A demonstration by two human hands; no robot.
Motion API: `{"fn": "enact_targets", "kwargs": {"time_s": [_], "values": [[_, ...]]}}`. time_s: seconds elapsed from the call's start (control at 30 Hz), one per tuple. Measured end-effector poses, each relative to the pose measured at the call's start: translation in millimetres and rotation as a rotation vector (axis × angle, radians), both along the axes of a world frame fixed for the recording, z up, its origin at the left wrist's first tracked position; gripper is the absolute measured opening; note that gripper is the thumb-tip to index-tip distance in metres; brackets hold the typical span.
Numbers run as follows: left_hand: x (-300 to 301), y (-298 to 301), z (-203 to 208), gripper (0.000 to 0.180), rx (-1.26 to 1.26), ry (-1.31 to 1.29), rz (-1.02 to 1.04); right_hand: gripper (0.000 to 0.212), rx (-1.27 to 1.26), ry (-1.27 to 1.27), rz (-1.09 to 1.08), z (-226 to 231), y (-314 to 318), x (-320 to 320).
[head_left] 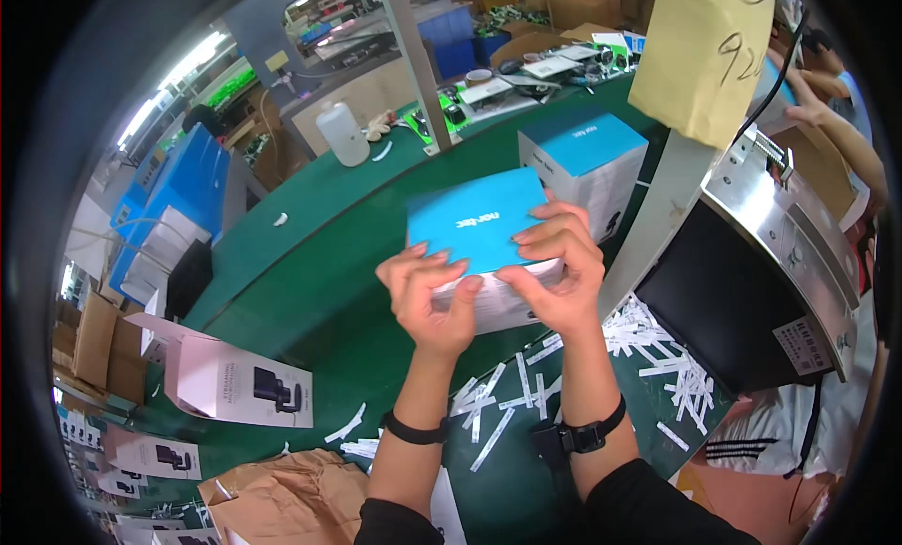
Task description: The recorder is assembling and packing product boxes on an electronics assembly line.
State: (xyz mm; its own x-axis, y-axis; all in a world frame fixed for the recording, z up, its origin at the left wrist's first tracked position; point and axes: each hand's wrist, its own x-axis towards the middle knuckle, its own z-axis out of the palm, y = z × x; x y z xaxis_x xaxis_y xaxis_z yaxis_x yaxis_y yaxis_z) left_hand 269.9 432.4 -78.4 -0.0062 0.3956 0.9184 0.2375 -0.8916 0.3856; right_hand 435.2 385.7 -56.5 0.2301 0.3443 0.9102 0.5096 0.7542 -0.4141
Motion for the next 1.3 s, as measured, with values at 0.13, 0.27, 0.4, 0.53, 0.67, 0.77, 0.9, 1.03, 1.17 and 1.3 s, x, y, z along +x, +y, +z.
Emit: {"fn": "enact_targets", "kwargs": {"time_s": [0.13, 0.27, 0.4, 0.53, 0.67, 0.77, 0.9, 1.03, 1.17, 1.3], "values": [[0, 2, 17, 0.014, -0.102, 0.071, -0.044, 0.020, -0.038, 0.135, -0.097, -18, 6, -4], [17, -2, 16, 0.017, -0.106, 0.052, -0.043, 0.015, -0.073, 0.154, -0.114, -30, 3, 17], [1, -14, 17, 0.025, -0.618, -0.247, -0.456, 0.013, -0.126, 0.169, -0.084, -41, 5, 28], [-89, -95, 49, 0.048, -0.547, 0.068, 0.080, 0.009, -0.161, 0.121, -0.190, -21, 0, 27], [-167, -224, 39, 0.076, -0.848, 0.689, 0.598, 0.012, -0.091, -0.017, -0.513, 30, -29, -21], [-185, -286, -12, 0.103, -1.084, 0.802, 0.778, 0.016, -0.033, 0.008, -0.218, 51, -49, -74], [-208, -305, -58, 0.098, -1.344, 0.794, 0.674, 0.031, -0.187, -0.116, 0.251, 81, -82, -196], [-229, -297, -59, 0.075, -1.476, 0.749, 0.456, 0.071, -0.395, -0.243, 0.253, 77, -34, -300], [-196, -309, -32, 0.060, -1.090, 1.081, 0.699, 0.093, -0.632, -0.378, 0.014, 66, -5, -342], [-203, -309, -74, 0.073, -0.971, 0.750, 0.537, 0.044, -0.754, -0.444, 0.084, 66, -3, -339]]}}
